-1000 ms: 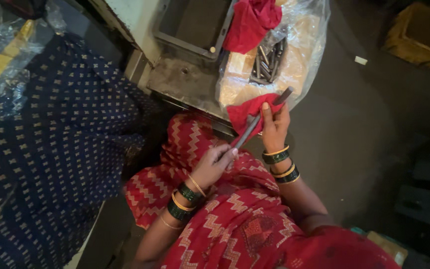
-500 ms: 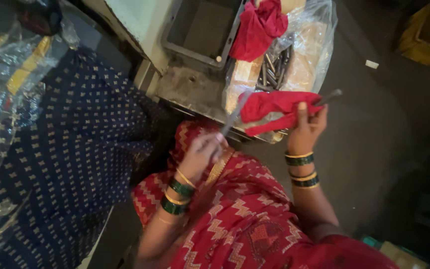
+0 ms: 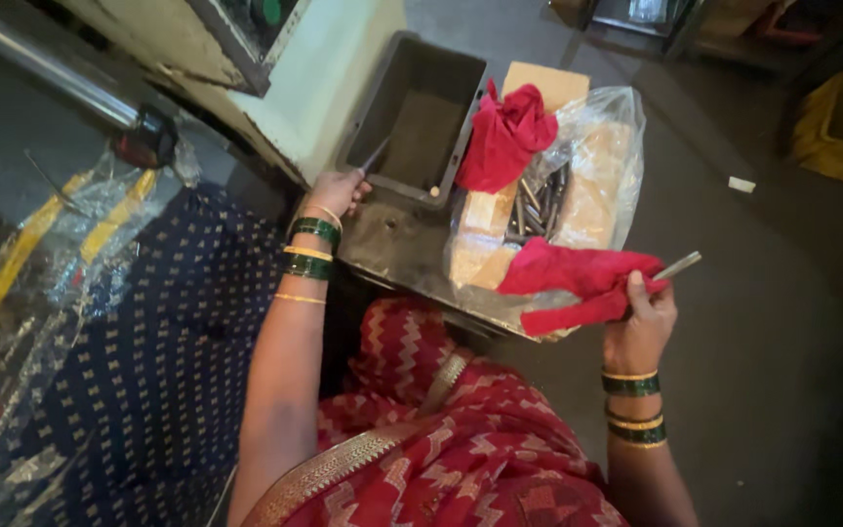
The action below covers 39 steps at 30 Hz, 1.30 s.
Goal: The person sits on the floor and wipes several metal rods with a red cloth. They pick up rods from a plastic bag, wipe each one, and place them back into the bag. The person also briefly operates a nearby machine lever.
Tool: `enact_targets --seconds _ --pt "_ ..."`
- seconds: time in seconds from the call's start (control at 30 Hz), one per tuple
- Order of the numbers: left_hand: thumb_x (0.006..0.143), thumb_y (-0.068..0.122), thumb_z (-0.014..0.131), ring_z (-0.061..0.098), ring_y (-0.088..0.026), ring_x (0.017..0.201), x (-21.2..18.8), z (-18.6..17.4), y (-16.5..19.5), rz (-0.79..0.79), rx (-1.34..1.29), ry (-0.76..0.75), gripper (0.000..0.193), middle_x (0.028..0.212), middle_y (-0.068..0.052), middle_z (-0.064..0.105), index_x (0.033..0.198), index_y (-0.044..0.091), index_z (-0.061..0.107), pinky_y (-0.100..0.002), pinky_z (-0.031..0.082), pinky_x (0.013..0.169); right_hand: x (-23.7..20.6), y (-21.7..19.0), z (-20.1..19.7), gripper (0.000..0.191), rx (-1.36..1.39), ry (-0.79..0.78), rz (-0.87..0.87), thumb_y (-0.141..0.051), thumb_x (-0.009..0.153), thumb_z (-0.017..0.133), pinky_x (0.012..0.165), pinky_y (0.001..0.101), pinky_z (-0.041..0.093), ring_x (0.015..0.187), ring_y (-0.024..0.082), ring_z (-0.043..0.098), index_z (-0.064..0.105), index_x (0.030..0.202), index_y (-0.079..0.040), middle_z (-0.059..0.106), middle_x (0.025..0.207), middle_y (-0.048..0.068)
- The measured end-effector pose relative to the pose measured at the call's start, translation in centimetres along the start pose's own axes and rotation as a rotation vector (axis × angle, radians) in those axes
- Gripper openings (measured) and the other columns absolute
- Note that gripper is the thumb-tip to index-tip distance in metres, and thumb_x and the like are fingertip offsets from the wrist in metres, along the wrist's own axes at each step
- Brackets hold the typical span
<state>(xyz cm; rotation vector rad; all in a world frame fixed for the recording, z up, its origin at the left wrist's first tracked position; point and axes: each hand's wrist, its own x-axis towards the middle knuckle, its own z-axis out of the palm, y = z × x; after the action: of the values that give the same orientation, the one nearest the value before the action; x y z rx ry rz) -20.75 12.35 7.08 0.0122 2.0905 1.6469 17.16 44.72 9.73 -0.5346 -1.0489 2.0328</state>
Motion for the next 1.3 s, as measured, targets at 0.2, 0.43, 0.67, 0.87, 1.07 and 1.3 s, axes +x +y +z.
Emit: enact_targets --seconds 0.2,0.43,0.67,0.87,1.07,1.3 --pt "0.097 0.041 0.071 0.069 -0.043 0.090 1.5 -0.9 2.7 0.191 0.856 0.319 0.040 0.095 -0.027 0.072 0.093 0.001 0.076 -0.049 0.054 0.081 -0.7 -0.2 0.7 0.017 0.050 0.038 0.070 -0.002 0.103 0.062 0.095 0.0347 0.054 0.102 0.017 0.066 0.060 0.119 -0.005 0.067 0.111 0.005" --pt "0.100 0.039 0.063 0.067 -0.047 0.100 -1.3 1.3 4.3 0.123 0.934 0.442 0.039 0.109 -0.026 0.070 0.118 0.004 0.061 -0.057 0.053 0.084 -0.3 0.7 0.2 0.015 0.037 0.022 0.082 -0.001 0.103 0.063 0.097 0.0331 0.054 0.103 0.016 0.066 0.062 0.118 -0.005 0.068 0.112 0.004" --pt "0.102 0.032 0.061 0.069 -0.045 0.095 -1.7 1.2 4.8 0.272 0.964 0.526 0.037 0.107 -0.022 0.070 0.127 0.006 0.053 -0.056 0.054 0.079 -0.8 0.6 0.9 0.015 0.045 0.009 0.146 -0.003 0.103 0.063 0.098 0.0331 0.054 0.104 0.015 0.066 0.062 0.118 -0.005 0.068 0.112 0.003" --pt "0.087 0.038 0.074 0.068 -0.041 0.084 -4.6 1.5 5.1 0.638 1.061 0.786 0.044 0.100 -0.018 0.068 0.114 0.007 0.059 -0.052 0.054 0.072 -1.0 1.1 1.4 0.014 0.089 -0.034 0.222 -0.006 0.104 0.063 0.099 0.0354 0.054 0.106 0.017 0.066 0.060 0.118 -0.005 0.067 0.114 0.004" --pt "0.098 0.025 0.075 0.068 -0.027 0.091 -8.3 5.7 5.5 0.711 0.607 0.316 0.022 0.104 -0.010 0.068 0.108 0.007 0.071 -0.041 0.055 0.082 -1.0 1.2 2.6 0.023 0.137 -0.084 0.306 -0.009 0.104 0.060 0.103 0.0380 0.053 0.111 0.019 0.066 0.058 0.126 -0.003 0.068 0.119 0.006" --pt "0.085 0.019 0.076 0.065 -0.035 0.093 -8.5 11.9 3.0 0.807 0.680 0.246 0.022 0.102 -0.012 0.062 0.102 0.006 0.071 -0.045 0.054 0.078 -1.0 1.6 2.1 0.027 0.124 -0.131 0.379 -0.015 0.105 0.059 0.104 0.0396 0.052 0.113 0.021 0.066 0.057 0.128 -0.001 0.068 0.122 0.008"
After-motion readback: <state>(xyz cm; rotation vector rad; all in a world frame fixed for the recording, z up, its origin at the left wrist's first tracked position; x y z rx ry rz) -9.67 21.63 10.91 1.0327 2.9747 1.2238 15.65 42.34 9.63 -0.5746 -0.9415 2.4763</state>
